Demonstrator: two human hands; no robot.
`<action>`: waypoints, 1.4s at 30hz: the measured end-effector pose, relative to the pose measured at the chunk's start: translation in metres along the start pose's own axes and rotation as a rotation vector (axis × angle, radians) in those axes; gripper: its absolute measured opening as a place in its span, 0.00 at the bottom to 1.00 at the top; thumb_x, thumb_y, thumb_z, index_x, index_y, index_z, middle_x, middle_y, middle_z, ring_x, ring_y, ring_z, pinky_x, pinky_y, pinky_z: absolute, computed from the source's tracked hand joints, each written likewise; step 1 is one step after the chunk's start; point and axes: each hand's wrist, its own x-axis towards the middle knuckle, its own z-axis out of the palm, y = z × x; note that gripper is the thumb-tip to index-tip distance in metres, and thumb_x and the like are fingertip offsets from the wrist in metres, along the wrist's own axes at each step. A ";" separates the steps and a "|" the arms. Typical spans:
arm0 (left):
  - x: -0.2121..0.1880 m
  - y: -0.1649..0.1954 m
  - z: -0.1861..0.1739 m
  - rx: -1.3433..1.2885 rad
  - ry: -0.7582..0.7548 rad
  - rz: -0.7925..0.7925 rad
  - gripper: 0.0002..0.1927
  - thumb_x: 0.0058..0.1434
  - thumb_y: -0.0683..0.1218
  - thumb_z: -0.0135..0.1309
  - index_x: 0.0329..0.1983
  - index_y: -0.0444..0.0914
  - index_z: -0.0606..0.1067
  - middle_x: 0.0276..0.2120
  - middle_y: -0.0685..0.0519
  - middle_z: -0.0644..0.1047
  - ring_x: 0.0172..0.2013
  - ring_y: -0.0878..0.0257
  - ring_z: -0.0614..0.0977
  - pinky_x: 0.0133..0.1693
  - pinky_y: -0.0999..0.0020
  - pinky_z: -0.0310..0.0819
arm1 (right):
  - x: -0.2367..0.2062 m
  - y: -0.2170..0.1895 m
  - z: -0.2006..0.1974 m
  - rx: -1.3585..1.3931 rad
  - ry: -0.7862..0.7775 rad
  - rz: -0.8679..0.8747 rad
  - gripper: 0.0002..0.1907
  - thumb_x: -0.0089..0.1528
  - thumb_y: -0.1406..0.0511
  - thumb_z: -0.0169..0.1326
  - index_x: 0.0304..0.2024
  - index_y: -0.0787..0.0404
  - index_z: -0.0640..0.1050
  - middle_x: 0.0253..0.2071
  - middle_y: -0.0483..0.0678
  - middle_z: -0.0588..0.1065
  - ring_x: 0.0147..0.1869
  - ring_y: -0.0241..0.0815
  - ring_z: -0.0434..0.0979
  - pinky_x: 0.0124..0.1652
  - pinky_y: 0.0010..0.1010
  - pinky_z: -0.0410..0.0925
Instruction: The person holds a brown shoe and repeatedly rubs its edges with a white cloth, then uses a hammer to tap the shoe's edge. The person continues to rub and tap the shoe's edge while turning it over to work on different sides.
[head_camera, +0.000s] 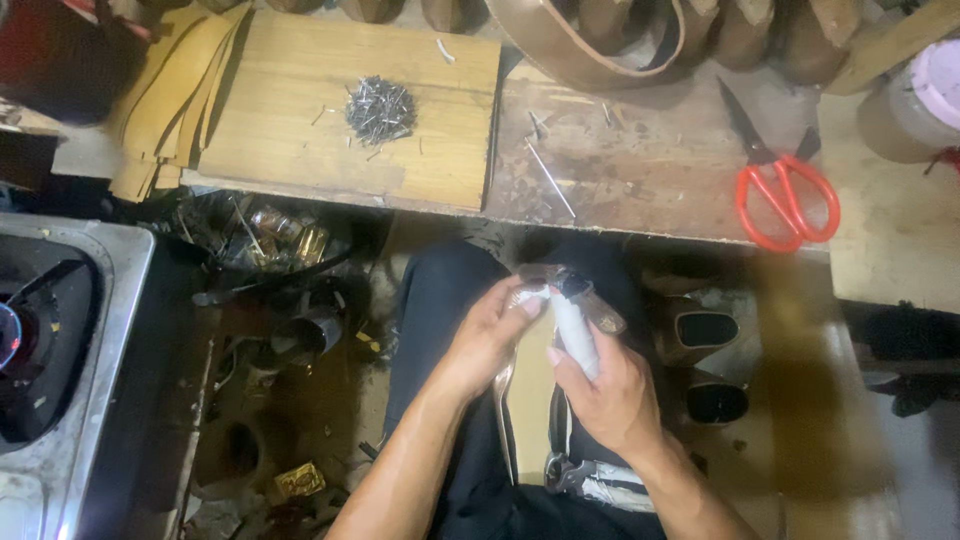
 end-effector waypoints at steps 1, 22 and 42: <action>-0.001 0.001 0.000 0.011 0.009 0.000 0.25 0.66 0.45 0.53 0.64 0.30 0.67 0.52 0.48 0.78 0.51 0.62 0.80 0.53 0.67 0.74 | 0.000 0.000 0.000 0.006 -0.002 0.011 0.27 0.59 0.60 0.60 0.58 0.66 0.74 0.36 0.60 0.80 0.39 0.56 0.85 0.38 0.40 0.75; -0.001 0.010 0.009 0.039 0.005 0.017 0.23 0.66 0.43 0.52 0.63 0.31 0.69 0.51 0.48 0.79 0.50 0.64 0.80 0.53 0.69 0.75 | 0.006 -0.013 -0.007 -0.007 0.024 -0.071 0.25 0.60 0.60 0.60 0.56 0.67 0.75 0.39 0.61 0.80 0.41 0.58 0.84 0.40 0.42 0.74; 0.000 0.009 0.011 0.014 0.009 -0.003 0.22 0.66 0.43 0.52 0.63 0.31 0.69 0.51 0.47 0.79 0.50 0.62 0.80 0.53 0.67 0.75 | 0.008 -0.012 -0.010 0.015 0.029 -0.106 0.24 0.60 0.60 0.60 0.55 0.67 0.74 0.38 0.60 0.80 0.40 0.59 0.84 0.39 0.42 0.75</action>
